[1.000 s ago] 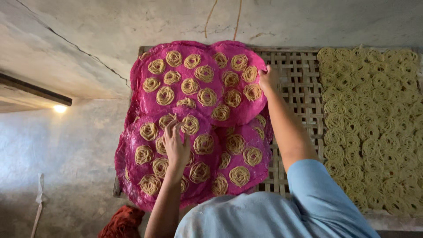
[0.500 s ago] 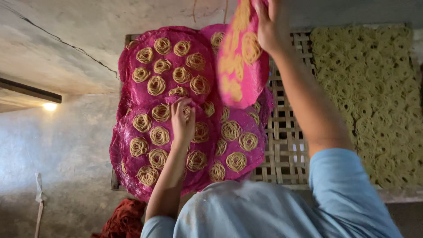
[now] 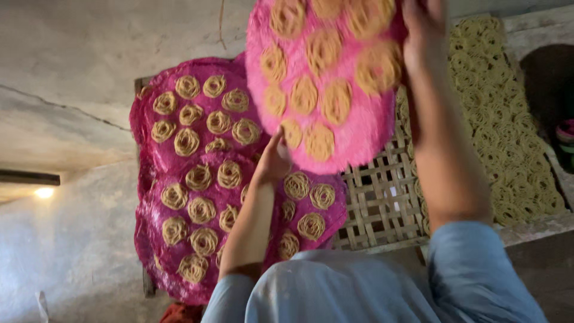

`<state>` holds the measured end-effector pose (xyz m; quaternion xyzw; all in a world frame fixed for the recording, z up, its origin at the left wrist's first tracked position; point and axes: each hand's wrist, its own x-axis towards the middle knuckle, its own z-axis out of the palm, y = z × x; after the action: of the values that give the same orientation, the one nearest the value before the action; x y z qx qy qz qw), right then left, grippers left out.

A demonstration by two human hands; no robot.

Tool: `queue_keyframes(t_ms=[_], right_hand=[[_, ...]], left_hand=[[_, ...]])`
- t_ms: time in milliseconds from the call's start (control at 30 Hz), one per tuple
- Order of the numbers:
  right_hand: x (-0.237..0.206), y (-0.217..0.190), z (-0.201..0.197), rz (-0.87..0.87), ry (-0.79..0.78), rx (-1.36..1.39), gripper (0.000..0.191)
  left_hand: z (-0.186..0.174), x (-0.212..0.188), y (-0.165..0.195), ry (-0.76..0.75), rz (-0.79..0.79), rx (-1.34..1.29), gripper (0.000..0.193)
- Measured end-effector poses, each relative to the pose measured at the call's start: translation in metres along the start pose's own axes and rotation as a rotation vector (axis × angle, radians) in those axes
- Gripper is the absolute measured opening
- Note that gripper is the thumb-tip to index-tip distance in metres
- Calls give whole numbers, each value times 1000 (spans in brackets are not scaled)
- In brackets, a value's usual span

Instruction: The person arranges pre-formed noodle coils on pink circular mats and then uses a manual press to extrude fresh noodle strands into spiral shapes on a pink mat. They repeatedly load dough into the press, squeeze it, and wipe the tool clean between cycles.

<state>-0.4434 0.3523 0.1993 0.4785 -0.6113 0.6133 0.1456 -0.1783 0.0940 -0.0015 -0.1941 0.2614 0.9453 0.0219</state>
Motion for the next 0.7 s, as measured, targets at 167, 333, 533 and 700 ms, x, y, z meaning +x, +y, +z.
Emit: queue_keyframes(t_ms=[167, 333, 533, 700], right_hand=[[-170, 4, 6, 686, 244, -225, 67], [-240, 44, -14, 783, -19, -662, 34], [-186, 85, -3, 232, -498, -908, 9], [-156, 106, -4, 28, -851, -1091, 18]], left_hand=[[-3, -30, 30, 75, 540, 802, 65], [54, 2, 34, 670, 154, 1576, 45], [112, 88, -7, 326, 331, 1839, 32], [138, 154, -26, 339, 448, 2131, 25]])
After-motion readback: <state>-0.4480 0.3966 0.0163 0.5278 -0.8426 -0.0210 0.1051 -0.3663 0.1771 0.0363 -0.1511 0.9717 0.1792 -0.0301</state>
